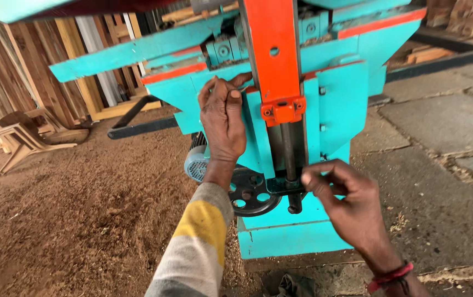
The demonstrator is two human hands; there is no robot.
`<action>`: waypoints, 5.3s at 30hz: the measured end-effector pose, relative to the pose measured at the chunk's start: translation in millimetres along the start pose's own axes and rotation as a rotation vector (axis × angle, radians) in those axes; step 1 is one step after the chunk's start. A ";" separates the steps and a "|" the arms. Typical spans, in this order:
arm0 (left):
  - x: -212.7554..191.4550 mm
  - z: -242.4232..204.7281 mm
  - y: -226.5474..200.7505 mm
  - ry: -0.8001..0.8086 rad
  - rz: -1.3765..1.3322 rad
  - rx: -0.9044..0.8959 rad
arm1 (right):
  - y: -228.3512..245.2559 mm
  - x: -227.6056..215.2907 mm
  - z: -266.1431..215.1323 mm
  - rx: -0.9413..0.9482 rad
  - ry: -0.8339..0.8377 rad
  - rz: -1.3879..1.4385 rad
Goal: The person adjusts a threaded rod mechanism on a teal and orange woodworking machine. They use a rag to wipe the area and then use a wrench to tighten a nut on the rod, securing a metal bracket.
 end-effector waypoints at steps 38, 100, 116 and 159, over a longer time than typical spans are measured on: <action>164.1 -213.7 27.4 0.072 -0.829 -0.935 | -58.4 4.6 31.6 -0.137 -0.112 0.062; 163.3 -211.8 25.2 0.030 -0.876 -0.859 | -50.0 16.8 30.0 -0.150 -0.189 0.023; 161.7 -213.0 26.4 0.040 -0.848 -0.874 | -49.9 16.4 32.8 -0.173 -0.182 0.039; 206.6 -251.6 27.1 -0.801 -1.363 -1.188 | -49.1 14.3 30.2 -0.267 -0.012 0.062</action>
Point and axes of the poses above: each hand's wrist, its own z-axis towards the middle knuckle, its own x-axis out of the palm, y = z × x, the point moved 6 cm from there along z, towards the middle knuckle, and after that the axes turned 9 degrees about y, right-handed, at the moved point
